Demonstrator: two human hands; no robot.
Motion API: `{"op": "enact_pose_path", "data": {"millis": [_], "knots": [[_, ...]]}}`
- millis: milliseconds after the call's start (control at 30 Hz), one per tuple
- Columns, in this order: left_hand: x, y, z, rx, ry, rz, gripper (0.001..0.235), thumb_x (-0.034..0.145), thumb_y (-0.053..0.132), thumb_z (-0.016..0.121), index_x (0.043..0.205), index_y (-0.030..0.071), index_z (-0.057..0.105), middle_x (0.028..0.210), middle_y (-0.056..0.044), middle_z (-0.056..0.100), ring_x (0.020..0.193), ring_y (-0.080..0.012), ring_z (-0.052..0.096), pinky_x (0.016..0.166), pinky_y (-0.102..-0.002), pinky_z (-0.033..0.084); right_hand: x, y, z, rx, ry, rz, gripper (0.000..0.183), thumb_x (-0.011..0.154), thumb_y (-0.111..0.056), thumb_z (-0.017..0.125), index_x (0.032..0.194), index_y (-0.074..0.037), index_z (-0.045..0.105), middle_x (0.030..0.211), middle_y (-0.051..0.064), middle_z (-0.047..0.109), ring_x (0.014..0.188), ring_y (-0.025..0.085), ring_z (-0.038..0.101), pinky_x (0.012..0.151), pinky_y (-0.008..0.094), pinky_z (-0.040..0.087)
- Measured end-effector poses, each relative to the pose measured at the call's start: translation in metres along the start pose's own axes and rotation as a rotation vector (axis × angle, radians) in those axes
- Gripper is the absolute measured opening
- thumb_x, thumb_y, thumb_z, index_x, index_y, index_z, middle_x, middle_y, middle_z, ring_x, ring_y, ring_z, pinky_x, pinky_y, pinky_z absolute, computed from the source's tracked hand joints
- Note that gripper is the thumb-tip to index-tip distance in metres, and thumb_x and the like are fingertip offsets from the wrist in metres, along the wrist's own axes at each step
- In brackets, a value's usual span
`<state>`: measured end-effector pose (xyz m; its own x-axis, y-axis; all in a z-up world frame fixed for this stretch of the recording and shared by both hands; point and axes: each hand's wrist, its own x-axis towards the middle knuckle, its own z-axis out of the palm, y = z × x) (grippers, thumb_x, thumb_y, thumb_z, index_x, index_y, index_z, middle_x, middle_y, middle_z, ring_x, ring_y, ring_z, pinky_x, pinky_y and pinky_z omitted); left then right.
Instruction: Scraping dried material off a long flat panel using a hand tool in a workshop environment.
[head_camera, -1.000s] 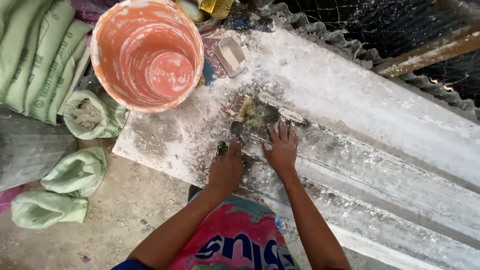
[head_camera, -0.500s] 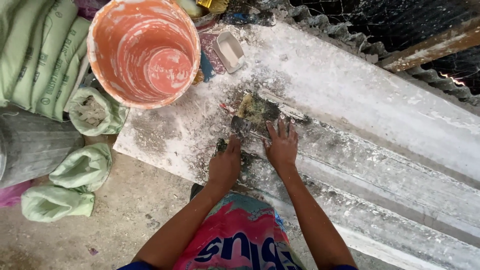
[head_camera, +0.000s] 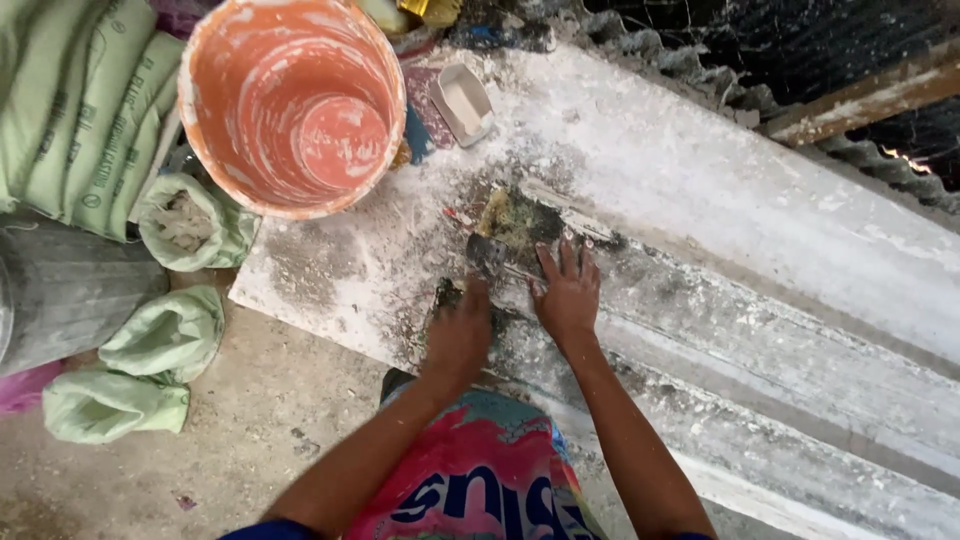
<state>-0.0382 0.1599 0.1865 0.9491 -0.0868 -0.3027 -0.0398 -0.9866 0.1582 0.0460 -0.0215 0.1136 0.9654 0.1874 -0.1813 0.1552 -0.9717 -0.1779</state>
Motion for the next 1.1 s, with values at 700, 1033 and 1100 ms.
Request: {"op": "enact_pose_path", "data": {"millis": [700, 1033, 1100], "knots": [[0.036, 0.005, 0.014, -0.093, -0.157, -0.089, 0.075, 0.100, 0.013, 0.057, 0.166, 0.006, 0.023, 0.168, -0.020, 0.028, 0.109, -0.0416, 0.070, 0.063, -0.051, 0.072, 0.002, 0.006, 0.010, -0.001, 0.071, -0.029, 0.060, 0.093, -0.050, 0.067, 0.150, -0.038, 0.053, 0.157, 0.008, 0.050, 0.148, 0.046, 0.038, 0.114, 0.062, 0.036], [0.073, 0.061, 0.035, -0.279, -0.174, -0.222, 0.076, 0.099, 0.012, 0.057, 0.165, -0.004, 0.021, 0.169, -0.031, 0.017, 0.100, -0.0366, 0.075, 0.049, -0.035, 0.066, 0.001, 0.007, 0.006, -0.012, -0.036, -0.015, 0.060, 0.098, -0.049, 0.059, 0.156, -0.039, 0.044, 0.162, 0.009, 0.043, 0.152, 0.045, 0.032, 0.118, 0.063, 0.029], [0.097, 0.073, 0.054, -0.341, -0.109, -0.100, 0.081, 0.095, 0.007, 0.062, 0.160, -0.013, 0.018, 0.165, -0.040, 0.014, 0.112, -0.0524, 0.069, 0.049, -0.037, 0.067, 0.006, 0.017, 0.022, -0.031, -0.051, -0.053, 0.071, 0.094, -0.042, 0.065, 0.159, -0.039, 0.037, 0.167, 0.011, 0.034, 0.151, 0.048, 0.030, 0.117, 0.065, 0.030]]}}
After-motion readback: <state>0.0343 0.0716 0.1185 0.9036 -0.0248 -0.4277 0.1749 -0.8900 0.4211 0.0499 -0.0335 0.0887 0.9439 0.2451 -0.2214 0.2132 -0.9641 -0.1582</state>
